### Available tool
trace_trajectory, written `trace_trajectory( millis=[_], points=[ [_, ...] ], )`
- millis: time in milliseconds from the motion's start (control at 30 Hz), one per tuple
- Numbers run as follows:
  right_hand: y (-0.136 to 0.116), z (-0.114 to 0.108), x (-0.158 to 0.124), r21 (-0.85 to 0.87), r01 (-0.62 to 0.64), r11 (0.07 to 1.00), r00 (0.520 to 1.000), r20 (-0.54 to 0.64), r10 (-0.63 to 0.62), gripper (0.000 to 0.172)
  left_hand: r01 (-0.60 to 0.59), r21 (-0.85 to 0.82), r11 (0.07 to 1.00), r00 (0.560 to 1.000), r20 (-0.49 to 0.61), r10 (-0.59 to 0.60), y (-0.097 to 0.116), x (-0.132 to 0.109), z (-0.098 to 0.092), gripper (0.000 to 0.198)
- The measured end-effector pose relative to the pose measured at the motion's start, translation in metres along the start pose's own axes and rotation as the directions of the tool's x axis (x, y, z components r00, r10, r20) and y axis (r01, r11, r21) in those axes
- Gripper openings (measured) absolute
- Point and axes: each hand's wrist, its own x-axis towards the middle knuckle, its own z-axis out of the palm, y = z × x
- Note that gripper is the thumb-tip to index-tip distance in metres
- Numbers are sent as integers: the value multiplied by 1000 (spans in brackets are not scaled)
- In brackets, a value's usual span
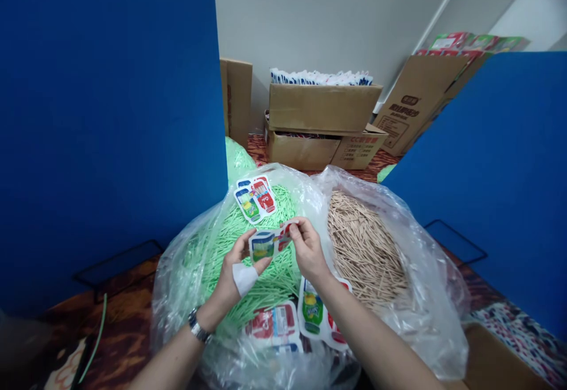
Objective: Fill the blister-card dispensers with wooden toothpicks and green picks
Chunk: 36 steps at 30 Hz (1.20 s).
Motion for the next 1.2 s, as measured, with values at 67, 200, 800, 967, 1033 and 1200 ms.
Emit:
trace_trajectory(
  millis=[67, 200, 800, 967, 1033, 1200],
  points=[
    [3, -4, 0, -22, -3, 1000, 1000, 19, 4, 25, 21, 21, 1000, 998, 53, -22, -3, 5, 2, 35],
    [5, -35, -5, -286, 62, 956, 998, 30, -55, 35, 34, 1, 999, 990, 139, -34, -4, 25, 1, 28],
    [53, -158, -72, -907, 34, 419, 898, 212, 385, 21, 37, -182, 983, 999, -24, -43, -28, 148, -3, 44],
    [40, -152, -68, -897, 41, 440, 920, 206, 333, 17, 29, -194, 980, 1000, 13, -27, -11, 128, 5, 37],
    [22, -140, -60, -870, 48, 490, 948, 195, 253, 18, 16, -191, 982, 999, 39, -9, 0, 114, 13, 33],
    [-23, -94, -23, -528, 64, 847, 995, 97, -14, 63, -62, -108, 992, 959, 268, 89, 38, 60, 31, 24]
  ],
)
